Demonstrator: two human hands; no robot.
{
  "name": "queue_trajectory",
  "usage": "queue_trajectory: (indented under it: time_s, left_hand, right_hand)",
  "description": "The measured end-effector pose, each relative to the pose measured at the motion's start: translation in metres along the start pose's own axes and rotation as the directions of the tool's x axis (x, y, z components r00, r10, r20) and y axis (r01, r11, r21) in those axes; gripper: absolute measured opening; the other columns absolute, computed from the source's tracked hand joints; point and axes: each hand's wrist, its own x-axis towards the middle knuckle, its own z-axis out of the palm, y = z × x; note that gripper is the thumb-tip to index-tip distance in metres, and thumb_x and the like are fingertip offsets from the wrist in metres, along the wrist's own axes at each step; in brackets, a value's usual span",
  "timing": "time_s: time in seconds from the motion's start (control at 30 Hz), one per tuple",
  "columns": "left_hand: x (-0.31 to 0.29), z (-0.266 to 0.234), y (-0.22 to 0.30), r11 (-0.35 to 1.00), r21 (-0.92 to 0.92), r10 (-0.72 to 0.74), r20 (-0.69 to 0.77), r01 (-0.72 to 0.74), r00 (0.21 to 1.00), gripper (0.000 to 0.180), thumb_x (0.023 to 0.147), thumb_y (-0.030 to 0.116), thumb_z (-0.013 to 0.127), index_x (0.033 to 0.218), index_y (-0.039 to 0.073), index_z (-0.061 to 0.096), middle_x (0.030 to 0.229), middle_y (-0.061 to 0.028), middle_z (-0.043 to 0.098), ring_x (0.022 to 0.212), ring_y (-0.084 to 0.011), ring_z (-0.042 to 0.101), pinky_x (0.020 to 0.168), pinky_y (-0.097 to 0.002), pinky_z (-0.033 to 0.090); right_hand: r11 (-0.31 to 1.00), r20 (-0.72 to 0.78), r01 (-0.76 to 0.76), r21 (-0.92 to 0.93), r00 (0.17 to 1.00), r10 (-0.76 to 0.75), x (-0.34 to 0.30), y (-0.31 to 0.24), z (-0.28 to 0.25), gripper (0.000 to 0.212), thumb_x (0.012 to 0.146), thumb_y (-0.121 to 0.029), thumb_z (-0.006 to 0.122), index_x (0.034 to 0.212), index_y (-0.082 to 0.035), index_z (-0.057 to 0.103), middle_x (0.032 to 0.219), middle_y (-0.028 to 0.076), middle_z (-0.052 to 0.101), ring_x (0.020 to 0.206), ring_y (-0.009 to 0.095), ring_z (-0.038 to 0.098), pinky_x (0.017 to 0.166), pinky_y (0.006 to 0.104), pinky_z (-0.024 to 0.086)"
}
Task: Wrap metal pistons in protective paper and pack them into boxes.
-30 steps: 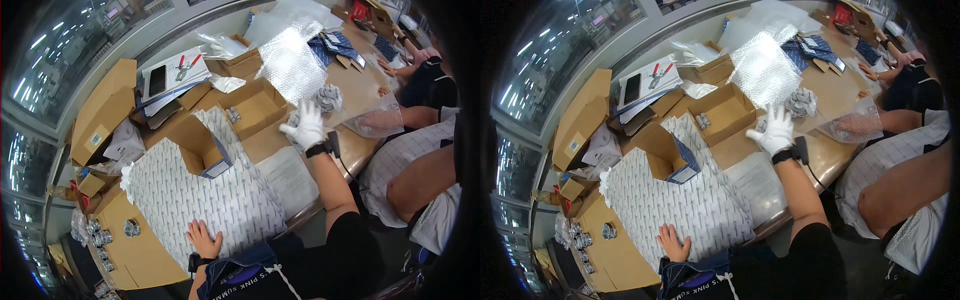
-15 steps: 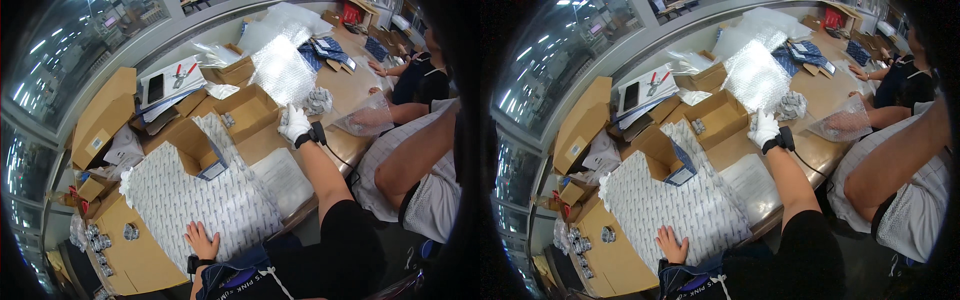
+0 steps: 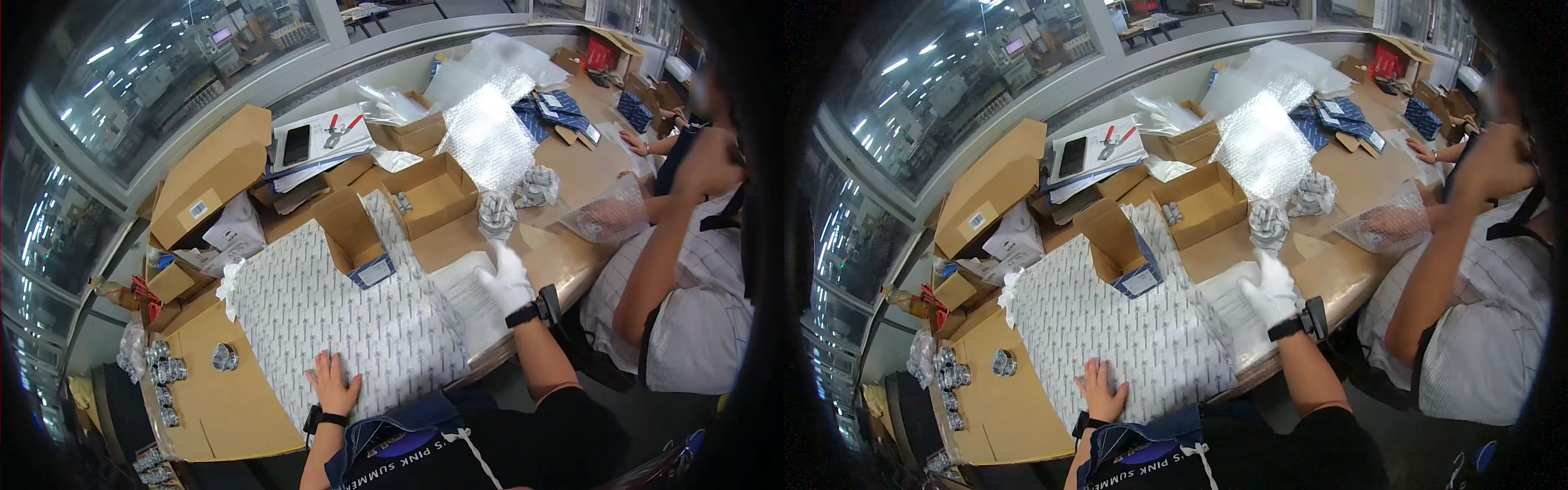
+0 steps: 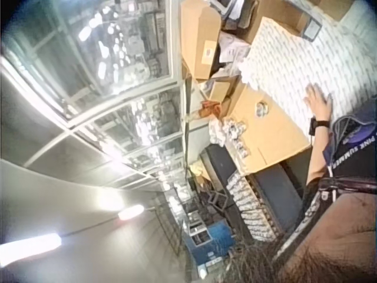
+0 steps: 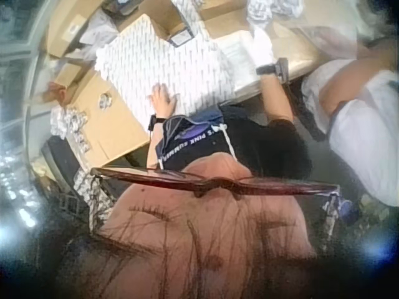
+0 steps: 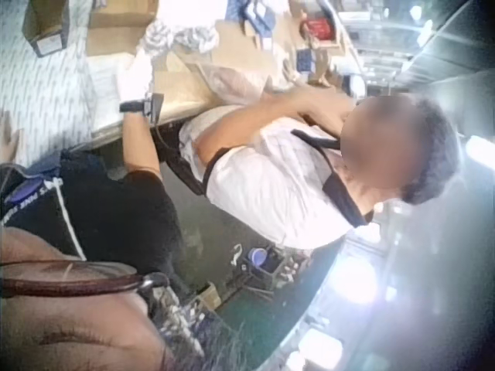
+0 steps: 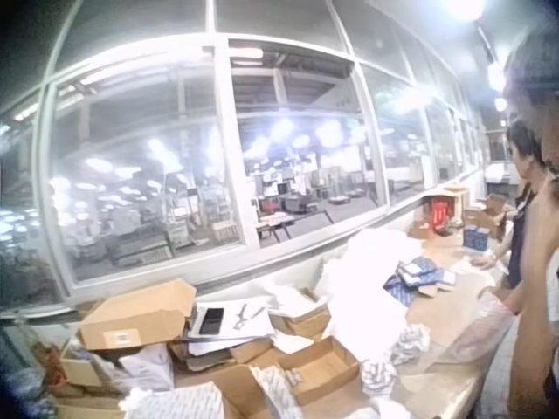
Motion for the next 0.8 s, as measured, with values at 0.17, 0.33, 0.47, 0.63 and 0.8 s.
queue_trajectory:
  time_s: [0.17,0.33,0.47,0.63,0.8]
  left_hand:
    - [-0.028,-0.008,-0.018,0.998,0.004,-0.056,0.001,0.056,0.998,0.067,0.069,0.035,0.069,0.126,0.007,0.047,0.14,-0.0185,0.034,0.133,-0.0396,0.023,0.104,-0.0638,0.006]
    - [-0.064,-0.013,-0.051,0.989,-0.018,-0.149,-0.051,0.148,0.987,0.066,0.067,0.032,0.068,0.124,0.005,0.048,0.138,-0.0201,0.036,0.133,-0.0413,0.022,0.105,-0.0617,0.008]
    - [-0.097,-0.021,-0.065,0.973,0.02,-0.225,-0.113,0.229,0.968,0.065,0.068,0.03,0.068,0.124,0.005,0.048,0.14,-0.0212,0.034,0.132,-0.0426,0.024,0.105,-0.0603,0.013]
    - [-0.121,-0.02,-0.082,0.963,-0.042,-0.268,-0.231,0.266,0.935,0.059,0.071,0.026,0.069,0.122,0.003,0.05,0.134,-0.0251,0.04,0.125,-0.0444,0.033,0.102,-0.0548,0.025]
    - [-0.121,-0.043,-0.067,0.939,0.025,-0.332,-0.184,0.342,0.925,0.057,0.076,0.03,0.066,0.123,0.004,0.048,0.135,-0.0201,0.039,0.128,-0.0405,0.03,0.104,-0.0567,0.022]
  right_hand:
    - [0.966,0.485,-0.232,0.109,0.861,0.152,-0.03,0.01,-0.006,0.045,0.08,-0.043,0.059,0.109,-0.01,0.062,0.097,0.015,0.066,0.095,0.03,0.061,0.085,0.0371,0.046]
    - [0.981,0.647,-0.18,0.074,0.757,0.09,-0.041,-0.021,-0.029,0.042,0.08,-0.045,0.058,0.103,-0.01,0.065,0.098,0.014,0.066,0.095,0.028,0.062,0.083,0.0352,0.047]
    - [0.981,0.752,-0.062,0.186,0.651,-0.102,-0.05,-0.035,-0.016,0.037,0.082,-0.041,0.059,0.1,-0.009,0.065,0.097,0.013,0.066,0.092,0.028,0.063,0.081,0.0349,0.048]
    - [0.958,0.715,0.124,0.259,0.642,-0.276,-0.052,-0.056,-0.007,0.034,0.081,-0.037,0.061,0.098,-0.008,0.065,0.092,0.013,0.067,0.086,0.027,0.064,0.076,0.0341,0.049]
    - [0.96,0.714,-0.023,0.278,0.674,-0.19,-0.047,-0.037,0.001,0.032,0.08,-0.03,0.064,0.1,-0.005,0.064,0.081,0.013,0.066,0.077,0.026,0.064,0.072,0.0343,0.049]
